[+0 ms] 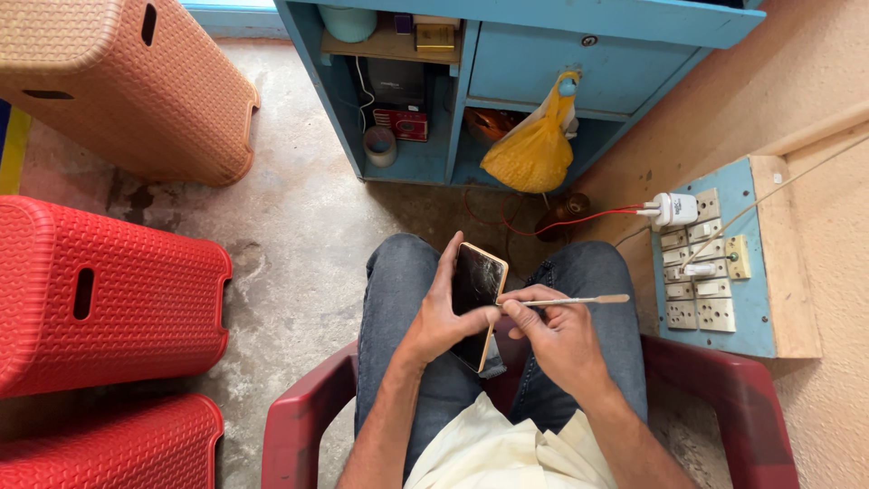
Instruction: The person sits and pries open a smartphone, using an orange pry tool and a metal spudger to separate the screen from the frame. They lift the display away, hold the empty phone frame, and scrape residue from the frame edges while working on their lap.
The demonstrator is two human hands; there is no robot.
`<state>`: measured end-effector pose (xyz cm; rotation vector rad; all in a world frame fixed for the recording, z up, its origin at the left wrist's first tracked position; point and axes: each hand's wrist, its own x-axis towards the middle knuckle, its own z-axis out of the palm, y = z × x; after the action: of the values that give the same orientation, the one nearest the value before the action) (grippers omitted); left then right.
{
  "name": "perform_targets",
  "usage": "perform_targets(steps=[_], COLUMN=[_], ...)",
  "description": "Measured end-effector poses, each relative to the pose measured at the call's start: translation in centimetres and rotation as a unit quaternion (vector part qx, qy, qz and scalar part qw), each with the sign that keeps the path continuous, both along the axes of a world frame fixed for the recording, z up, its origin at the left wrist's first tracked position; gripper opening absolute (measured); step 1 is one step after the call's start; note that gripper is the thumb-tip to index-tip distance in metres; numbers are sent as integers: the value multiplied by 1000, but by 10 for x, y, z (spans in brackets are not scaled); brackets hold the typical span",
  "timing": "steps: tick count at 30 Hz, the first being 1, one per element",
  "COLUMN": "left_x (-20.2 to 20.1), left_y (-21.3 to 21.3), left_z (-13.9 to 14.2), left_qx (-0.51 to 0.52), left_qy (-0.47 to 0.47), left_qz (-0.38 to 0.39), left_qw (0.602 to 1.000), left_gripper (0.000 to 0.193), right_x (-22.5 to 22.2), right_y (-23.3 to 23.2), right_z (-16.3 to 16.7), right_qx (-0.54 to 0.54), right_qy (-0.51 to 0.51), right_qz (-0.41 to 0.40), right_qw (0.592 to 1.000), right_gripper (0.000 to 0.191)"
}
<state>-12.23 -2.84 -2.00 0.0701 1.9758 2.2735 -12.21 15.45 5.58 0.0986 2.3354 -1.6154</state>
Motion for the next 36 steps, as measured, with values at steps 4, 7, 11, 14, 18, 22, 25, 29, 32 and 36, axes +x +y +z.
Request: perform_targets(steps=[4, 7, 11, 14, 18, 22, 25, 29, 32, 36], left_x=[-3, -7, -10, -12, -12, -12, -12, -11, -10, -8], left_y=[4, 10, 12, 14, 14, 14, 15, 16, 14, 13], left_z=[-5, -5, 3, 9, 16, 18, 17, 14, 10, 6], left_qx=[7, -22, -65, -98, -95, -86, -92, -71, -49, -59], left_qy=[-29, -72, -64, -50, -72, -67, -72, -54, -52, -57], left_qz=[46, 81, 118, 131, 127, 126, 123, 131, 129, 119], left_qw=[998, 994, 989, 985, 985, 986, 985, 987, 989, 989], left_gripper=[110, 103, 90, 84, 78, 74, 72, 70, 68, 68], right_x=[13, 19, 21, 21, 18, 9, 0, 10, 22, 31], right_y=[-13, -21, -24, -25, -17, -7, -3, -11, -23, -37], right_z=[-5, -3, 3, 3, 0, -4, -2, 5, 12, 20], right_qx=[4, 41, 31, -51, 40, -10, -53, 31, 89, 152], right_qy=[68, 128, 137, 45, 117, 17, -65, 29, 203, 322], right_qz=[24, 42, 41, -38, -11, -20, -33, 5, 47, 85], right_qw=[997, 990, 989, 997, 992, 1000, 996, 999, 974, 931], right_gripper=[14, 15, 15, 15, 15, 14, 13, 10, 8, 11])
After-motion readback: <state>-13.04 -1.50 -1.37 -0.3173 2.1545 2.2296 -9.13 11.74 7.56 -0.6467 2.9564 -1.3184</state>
